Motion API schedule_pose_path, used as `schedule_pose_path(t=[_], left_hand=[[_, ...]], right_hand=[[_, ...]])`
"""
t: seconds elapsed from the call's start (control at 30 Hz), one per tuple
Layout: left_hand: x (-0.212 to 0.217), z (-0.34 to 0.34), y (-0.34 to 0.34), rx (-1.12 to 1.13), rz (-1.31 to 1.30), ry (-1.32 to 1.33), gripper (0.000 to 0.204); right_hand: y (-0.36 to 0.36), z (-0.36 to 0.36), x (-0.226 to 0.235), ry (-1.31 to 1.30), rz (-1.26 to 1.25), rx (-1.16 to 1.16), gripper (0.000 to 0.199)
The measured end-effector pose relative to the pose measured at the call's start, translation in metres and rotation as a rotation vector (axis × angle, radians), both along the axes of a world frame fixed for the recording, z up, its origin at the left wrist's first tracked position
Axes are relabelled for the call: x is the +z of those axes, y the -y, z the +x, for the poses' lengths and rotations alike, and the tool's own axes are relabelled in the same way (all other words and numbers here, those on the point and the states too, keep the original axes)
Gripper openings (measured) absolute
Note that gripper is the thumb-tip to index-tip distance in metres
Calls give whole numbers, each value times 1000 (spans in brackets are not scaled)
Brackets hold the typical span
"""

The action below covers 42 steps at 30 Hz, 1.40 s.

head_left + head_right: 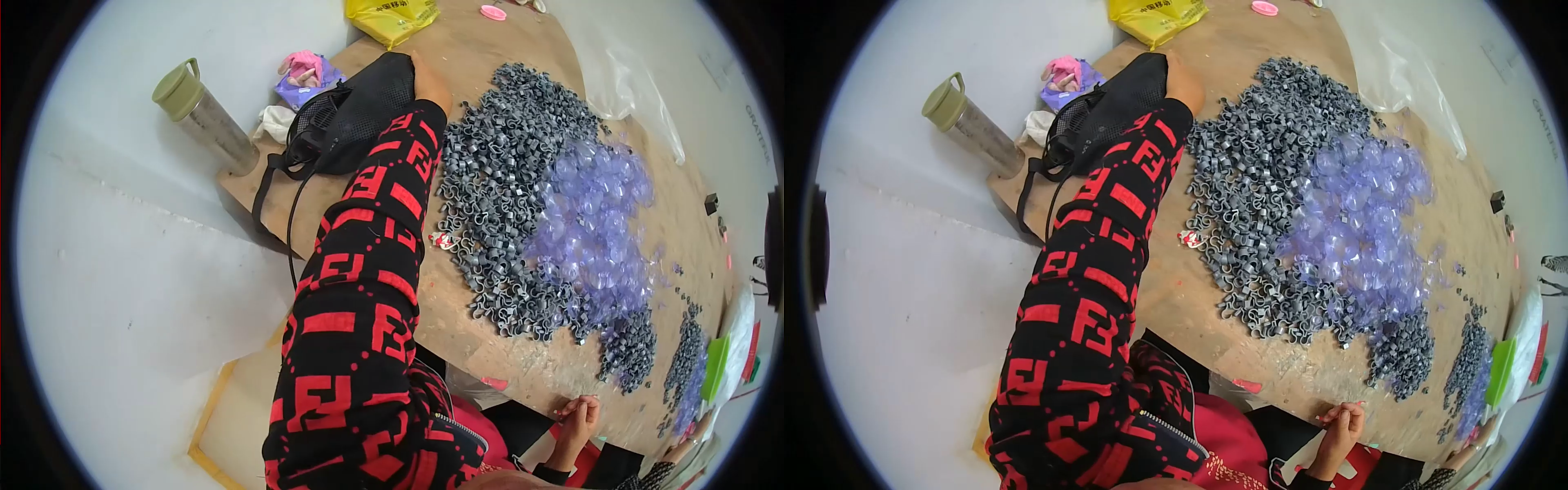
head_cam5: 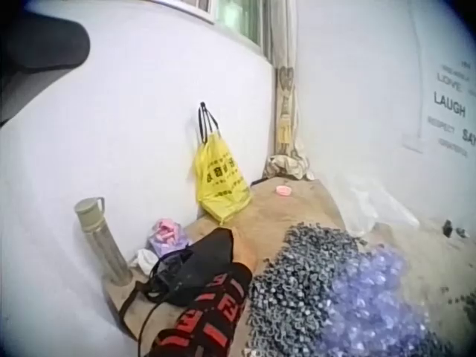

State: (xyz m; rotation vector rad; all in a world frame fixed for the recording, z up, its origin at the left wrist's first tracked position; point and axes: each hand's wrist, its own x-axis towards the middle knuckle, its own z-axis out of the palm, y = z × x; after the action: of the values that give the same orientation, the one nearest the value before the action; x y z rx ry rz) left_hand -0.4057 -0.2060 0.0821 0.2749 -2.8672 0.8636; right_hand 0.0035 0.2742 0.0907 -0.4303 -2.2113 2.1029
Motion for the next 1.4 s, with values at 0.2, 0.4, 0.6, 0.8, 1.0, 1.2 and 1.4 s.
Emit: schedule_pose_path(t=[0.2,0.4,0.6,0.8,1.0,1.2,1.4], left_hand=[[-3,-2,-2,46,13,4,38],[14,5,-3,28,98,126,40],[7,5,2,47,28,58,40],[4,0,6,86,54,121,39],[5,-5,5,84,37,123,38],[12,5,16,150,38,86,37],[7,13,35,160,70,14,35]], right_hand=[[1,-1,0,-18,-24,-5,10],[0,-1,0,-18,-30,1,14],[-4,-1,-3,-26,-46,-4,13],[-5,0,-4,-32,-51,13,13],[0,0,0,-26,-54,1,14],[-1,-1,-1,-30,-39,4,14],[-5,-2,-3,-41,-59,20,14]])
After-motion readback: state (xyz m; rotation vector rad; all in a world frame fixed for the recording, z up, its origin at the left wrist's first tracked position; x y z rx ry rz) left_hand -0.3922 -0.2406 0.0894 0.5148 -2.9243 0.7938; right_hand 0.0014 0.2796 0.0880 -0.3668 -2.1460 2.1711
